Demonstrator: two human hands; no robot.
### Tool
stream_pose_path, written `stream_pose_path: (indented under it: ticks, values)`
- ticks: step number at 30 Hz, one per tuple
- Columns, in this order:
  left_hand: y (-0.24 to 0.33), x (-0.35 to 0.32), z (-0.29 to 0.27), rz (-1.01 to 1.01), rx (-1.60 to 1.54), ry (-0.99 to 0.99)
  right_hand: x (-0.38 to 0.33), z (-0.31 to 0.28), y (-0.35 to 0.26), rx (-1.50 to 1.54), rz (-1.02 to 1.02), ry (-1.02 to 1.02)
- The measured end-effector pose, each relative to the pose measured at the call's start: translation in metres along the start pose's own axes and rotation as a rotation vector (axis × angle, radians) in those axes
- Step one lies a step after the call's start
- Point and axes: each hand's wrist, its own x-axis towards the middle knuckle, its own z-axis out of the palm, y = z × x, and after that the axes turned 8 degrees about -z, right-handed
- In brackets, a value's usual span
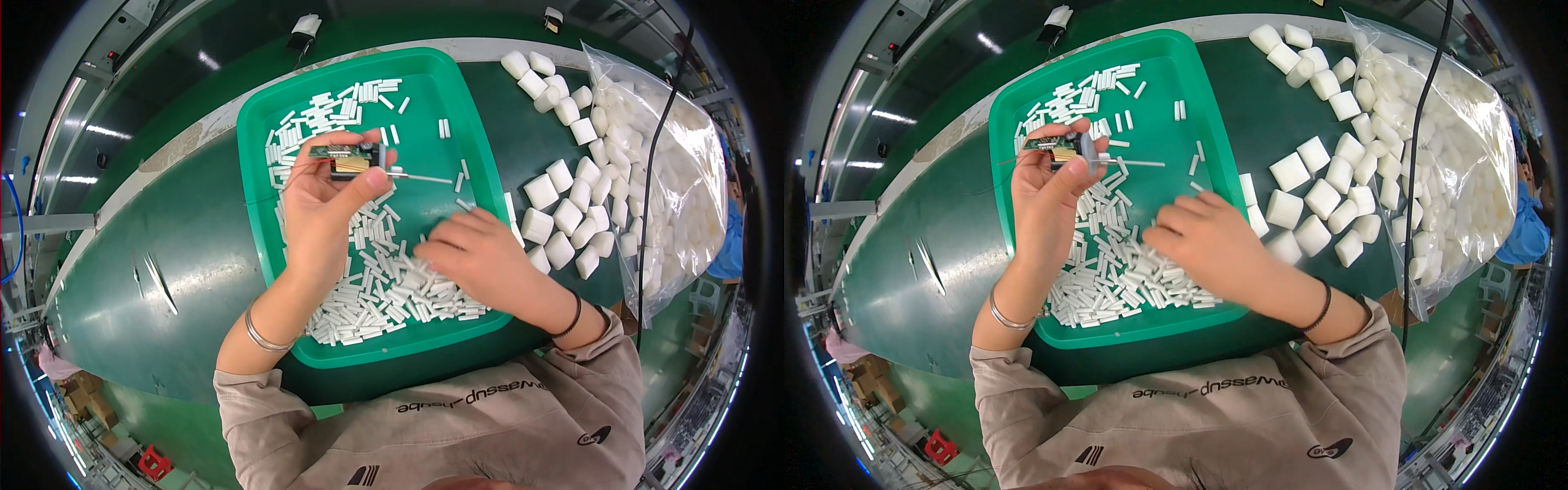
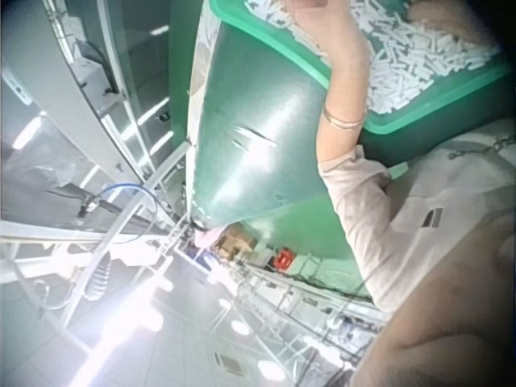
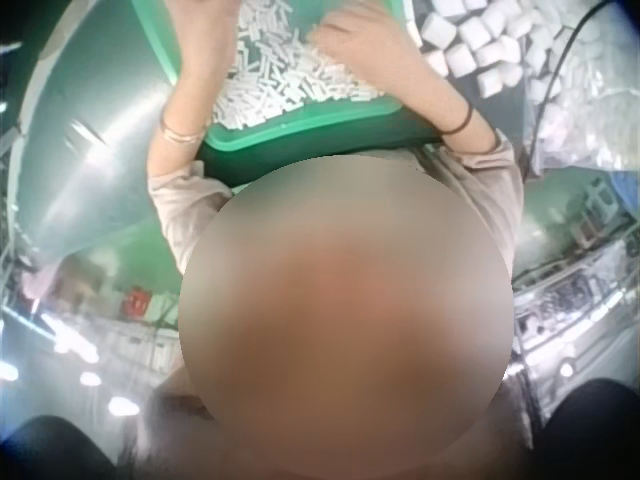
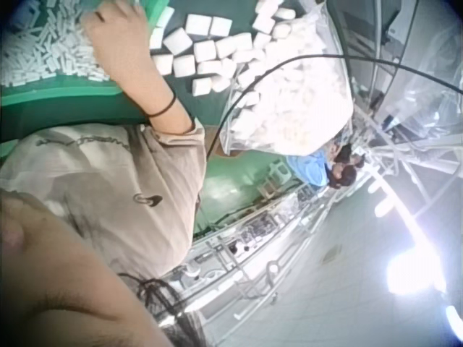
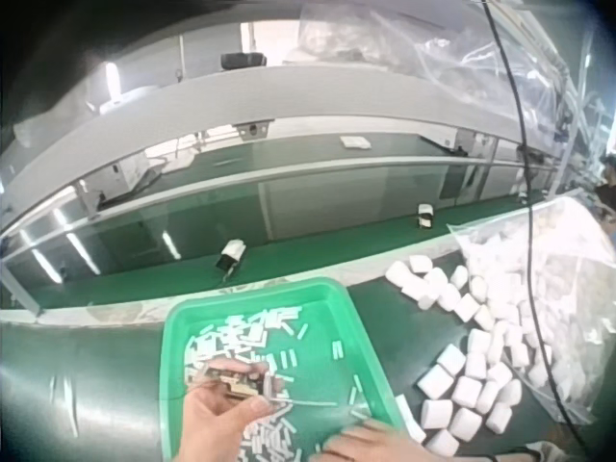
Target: The person assembles electronic components by inserting small white tubes onto the wires of a circuit board and then fitting the assembly into a black plastic casing.
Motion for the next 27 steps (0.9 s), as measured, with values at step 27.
stream_pose_path:
  ticks: [27]
  values:
    - [-0.005,-0.01,0.003,0.185,0.194,-0.386,-0.019,-0.017,-0.002,0.641,0.376,0.577]
